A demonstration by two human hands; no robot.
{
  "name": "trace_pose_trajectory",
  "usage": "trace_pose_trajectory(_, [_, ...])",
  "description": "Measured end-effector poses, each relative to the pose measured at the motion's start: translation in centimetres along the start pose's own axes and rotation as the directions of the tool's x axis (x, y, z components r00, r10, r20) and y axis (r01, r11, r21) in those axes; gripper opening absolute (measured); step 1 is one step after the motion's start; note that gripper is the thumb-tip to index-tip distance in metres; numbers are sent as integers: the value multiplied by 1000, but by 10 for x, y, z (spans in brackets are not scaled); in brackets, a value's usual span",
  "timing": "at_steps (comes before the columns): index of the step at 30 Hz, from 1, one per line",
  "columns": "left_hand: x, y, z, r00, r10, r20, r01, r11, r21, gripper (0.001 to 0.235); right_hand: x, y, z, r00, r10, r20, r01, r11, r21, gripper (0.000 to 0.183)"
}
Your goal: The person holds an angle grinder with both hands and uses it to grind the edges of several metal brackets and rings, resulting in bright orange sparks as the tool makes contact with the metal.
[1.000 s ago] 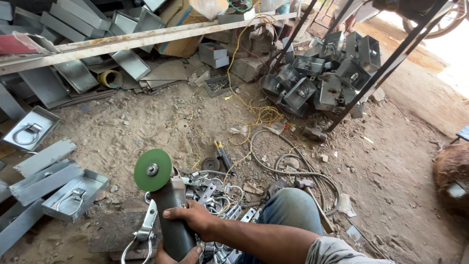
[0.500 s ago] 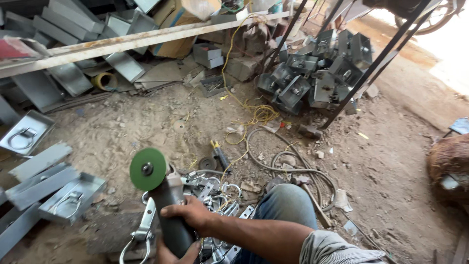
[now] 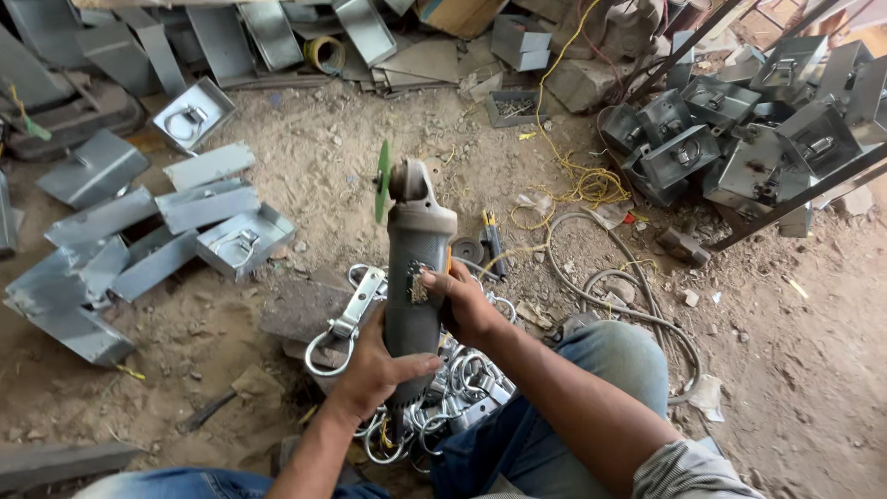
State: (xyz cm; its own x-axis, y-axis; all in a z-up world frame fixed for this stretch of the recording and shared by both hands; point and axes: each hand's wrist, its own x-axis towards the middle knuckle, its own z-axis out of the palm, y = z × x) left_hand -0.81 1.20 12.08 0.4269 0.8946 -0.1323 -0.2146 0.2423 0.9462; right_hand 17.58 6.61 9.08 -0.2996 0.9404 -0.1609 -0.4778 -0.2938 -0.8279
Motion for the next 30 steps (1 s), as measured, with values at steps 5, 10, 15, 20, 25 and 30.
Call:
trace_pose_trajectory(5, [-3, -1, -4, 992, -68, 105, 78, 992, -96, 82, 0, 3, 3, 999, 2, 47, -2, 1000, -2, 59])
trace_pose_trajectory(10, [6, -20, 5, 991, 111, -72, -104, 990, 92, 75, -5, 5, -1, 995, -102, -11, 99, 984, -151, 70])
trace_pose_trajectory(15, [2, -24, 1, 999, -6, -39, 0, 988, -152, 66, -12, 4, 0, 990, -93, 108, 101, 993, -66, 72])
trace_pose_trajectory(20, [0, -16, -3, 997, 35, -64, -43, 991, -128, 64, -5, 15, 6, 982, -174, 73, 186, 952, -242, 66])
trace_pose_trajectory(25, [-1, -17, 3, 995, 47, -89, -50, 998, -43, 64, -7, 25, 6, 995, -92, -45, 83, 979, -186, 68])
trace_pose_trajectory(30, [0, -23, 7, 997, 41, -66, -46, 996, -81, 58, -7, 17, 5, 992, -104, -68, 75, 939, -337, 69])
